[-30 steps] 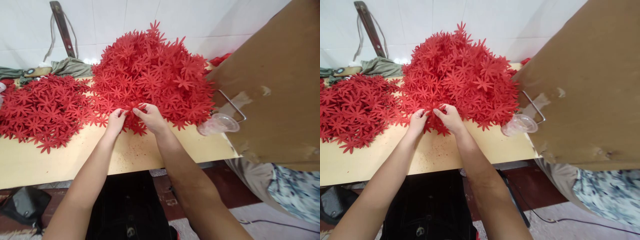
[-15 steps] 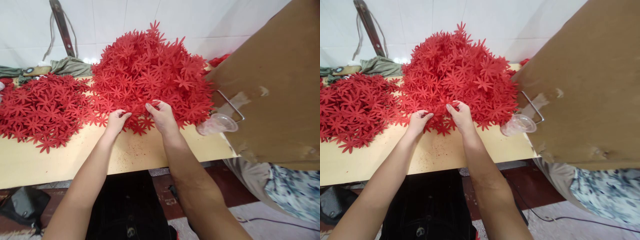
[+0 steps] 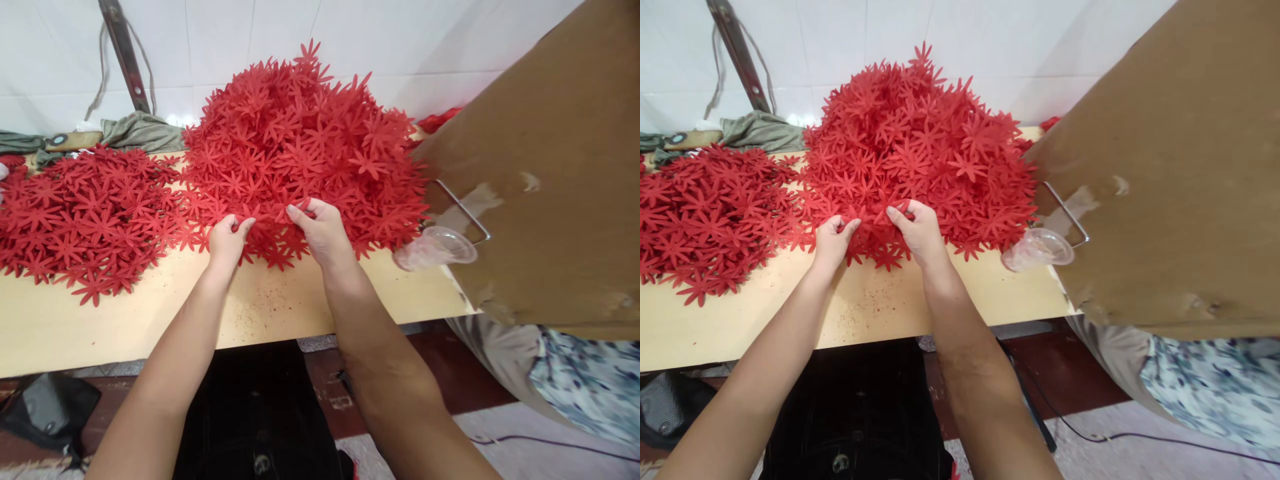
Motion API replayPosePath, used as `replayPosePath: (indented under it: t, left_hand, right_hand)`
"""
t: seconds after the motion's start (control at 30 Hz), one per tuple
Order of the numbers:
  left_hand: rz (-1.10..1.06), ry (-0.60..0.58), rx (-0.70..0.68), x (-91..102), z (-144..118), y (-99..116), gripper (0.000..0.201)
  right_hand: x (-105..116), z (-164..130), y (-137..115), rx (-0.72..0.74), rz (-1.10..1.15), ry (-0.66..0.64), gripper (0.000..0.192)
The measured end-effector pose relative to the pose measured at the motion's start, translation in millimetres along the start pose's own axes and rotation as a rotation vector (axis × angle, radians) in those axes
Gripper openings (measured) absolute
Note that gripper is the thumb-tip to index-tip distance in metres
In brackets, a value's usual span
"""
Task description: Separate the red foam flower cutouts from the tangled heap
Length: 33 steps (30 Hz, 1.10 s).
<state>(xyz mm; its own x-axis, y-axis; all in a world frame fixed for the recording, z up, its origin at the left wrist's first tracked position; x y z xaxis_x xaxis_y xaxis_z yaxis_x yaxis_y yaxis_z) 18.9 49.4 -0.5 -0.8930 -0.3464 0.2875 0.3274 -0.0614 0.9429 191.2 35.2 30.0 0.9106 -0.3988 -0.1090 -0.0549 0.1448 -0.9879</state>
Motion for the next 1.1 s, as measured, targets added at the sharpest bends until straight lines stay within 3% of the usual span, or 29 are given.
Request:
replayPosePath:
  t: [0.1, 0.23, 0.37, 0.57, 0.7, 0.8, 0.87, 0.93, 1.1]
  left_hand:
    - [0.038, 0.024, -0.016, 0.7, 2.8, -0.9, 0.012]
    - [0.073, 0.044, -0.167, -1.0, 3.8, 4.9, 0.010]
    - [0.122, 0.093, -0.253, 2.3, 3.9, 8.1, 0.005]
    - [0.079, 0.085, -0.228, 4.9, 2.8, 6.5, 0.016]
    - [0.101, 0.182, -0.350, 14.3, -3.9, 23.9, 0.035]
    - [-0.026, 0.030, -0.406, 6.3, -12.9, 35.7, 0.030]
    - [-0.150, -0.117, -0.343, -3.8, -18.2, 36.4, 0.029]
    - [-0.251, -0.172, -0.229, -9.9, -19.4, 32.0, 0.024]
    - [-0.439, -0.048, 0.025, -6.0, -2.9, 12.1, 0.015]
  right_hand:
    - [4.7, 2.3, 1.8, 0.022, -0.039, 0.055, 0.039]
    - [9.0, 2.7, 5.2, 0.052, -0.080, 0.082, 0.039]
    - [6.3, 3.5, 8.2, 0.059, -0.068, 0.050, 0.025]
    - [-0.5, 4.2, 12.2, 0.078, -0.091, -0.025, 0.026]
    - [0.7, 0.7, 11.2, 0.077, -0.175, -0.043, 0.036]
    - [-2.8, -5.5, 3.4, 0.133, -0.238, -0.080, 0.039]
    - [-9.7, -10.8, -1.4, 0.167, -0.251, -0.152, 0.040]
    - [-16.7, -15.5, -4.1, 0.188, -0.260, -0.225, 0.039]
    - [-15.9, -15.5, -2.4, 0.144, -0.223, -0.285, 0.025]
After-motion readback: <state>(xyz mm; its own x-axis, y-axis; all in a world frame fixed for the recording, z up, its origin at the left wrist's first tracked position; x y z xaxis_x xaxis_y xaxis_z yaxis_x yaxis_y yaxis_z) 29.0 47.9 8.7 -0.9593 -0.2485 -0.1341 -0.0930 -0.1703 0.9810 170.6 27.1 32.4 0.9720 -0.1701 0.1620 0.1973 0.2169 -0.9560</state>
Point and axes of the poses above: each hand's wrist, its own z-axis towards the middle knuckle, its own x-axis out of the back of the hand, y = z × x, the point moved 6 cm from there along z, towards the middle knuckle, and after that the axes turned 12 degrees about y, right-handed, at the moved point
